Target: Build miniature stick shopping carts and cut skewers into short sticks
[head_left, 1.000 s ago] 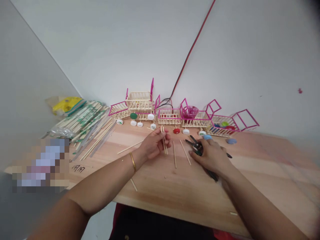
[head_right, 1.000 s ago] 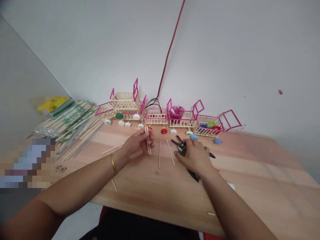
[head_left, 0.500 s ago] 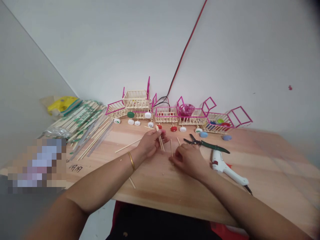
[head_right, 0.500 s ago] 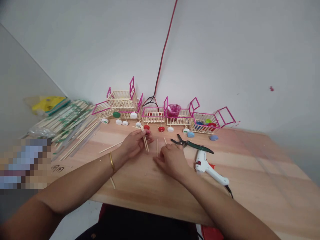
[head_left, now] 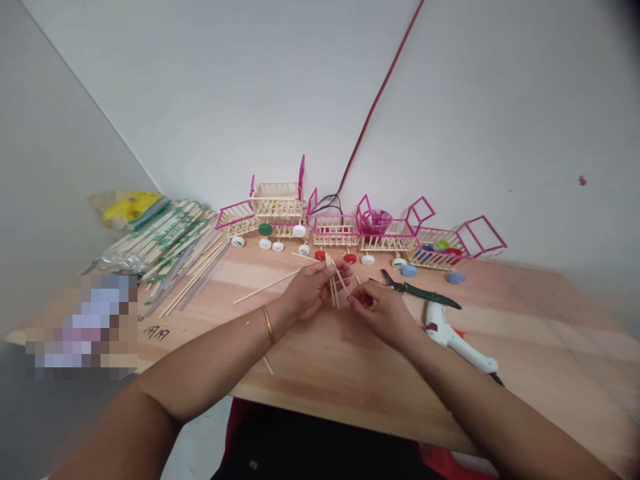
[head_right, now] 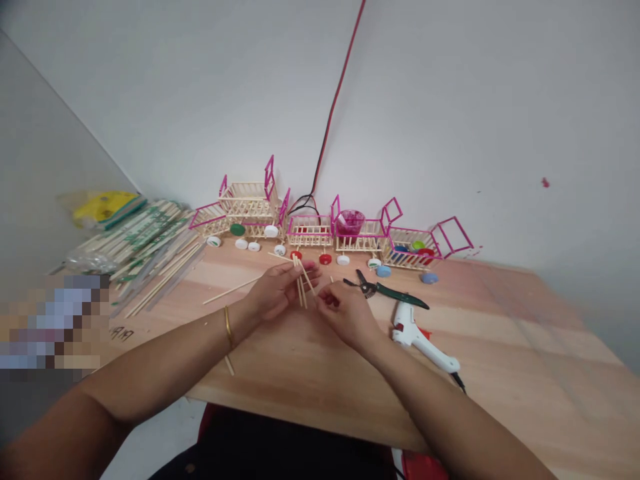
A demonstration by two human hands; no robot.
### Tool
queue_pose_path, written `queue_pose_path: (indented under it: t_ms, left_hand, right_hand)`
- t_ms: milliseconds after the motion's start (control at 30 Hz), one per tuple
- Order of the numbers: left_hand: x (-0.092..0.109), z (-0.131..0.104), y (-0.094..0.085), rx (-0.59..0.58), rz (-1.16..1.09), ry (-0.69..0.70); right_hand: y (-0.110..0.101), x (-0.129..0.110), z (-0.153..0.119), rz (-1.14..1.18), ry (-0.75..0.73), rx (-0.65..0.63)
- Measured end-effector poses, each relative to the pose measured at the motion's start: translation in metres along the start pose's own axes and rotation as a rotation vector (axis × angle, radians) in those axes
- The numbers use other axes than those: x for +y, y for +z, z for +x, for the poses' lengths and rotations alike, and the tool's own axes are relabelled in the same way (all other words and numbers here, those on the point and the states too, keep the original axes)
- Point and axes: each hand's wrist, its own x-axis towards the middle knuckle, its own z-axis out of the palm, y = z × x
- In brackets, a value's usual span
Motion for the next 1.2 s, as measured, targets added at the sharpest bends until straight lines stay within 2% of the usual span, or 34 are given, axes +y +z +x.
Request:
queue_pose_path:
  t_ms: [167,367,467,533,700,933,1200]
  left_hand:
    - [-0.002,-0.007,0.004,-0.175,0.147,0.051]
    - [0.009,-0.011,0.004,-0.335,0.596,0.272]
    - [0.01,-0.014,0.005,-0.397,0.658,0.311]
    - [0.008,-0.015,0.006,-0.421,0.671,0.309]
    - [0.003,-0.014,0.006,-0.394,0.789,0.351]
    - [0.001,-0.007,-0.002,-0.244,0.912,0.401]
    - [0.006,-0.011,0.005,-0.329,0.918,0.398]
  right_hand:
    - [0.005,0.003,0.0,0.038,-0.007,-0.018]
    - [-0.003,0.005,-0.001,0.162,-0.046,-0.216]
    - [-0.001,0.009,-0.001,0.143,-0.094,-0.3]
    - [0.001,0.013,0.0,0.121,-0.1,-0.31]
    - [0.005,0.019,-0.001,0.044,-0.136,-0.259]
    - [0.005,0.013,-0.003,0.09,-0.075,-0.252]
    - [0.01,0.013,-0.006,0.047,0.016,-0.235]
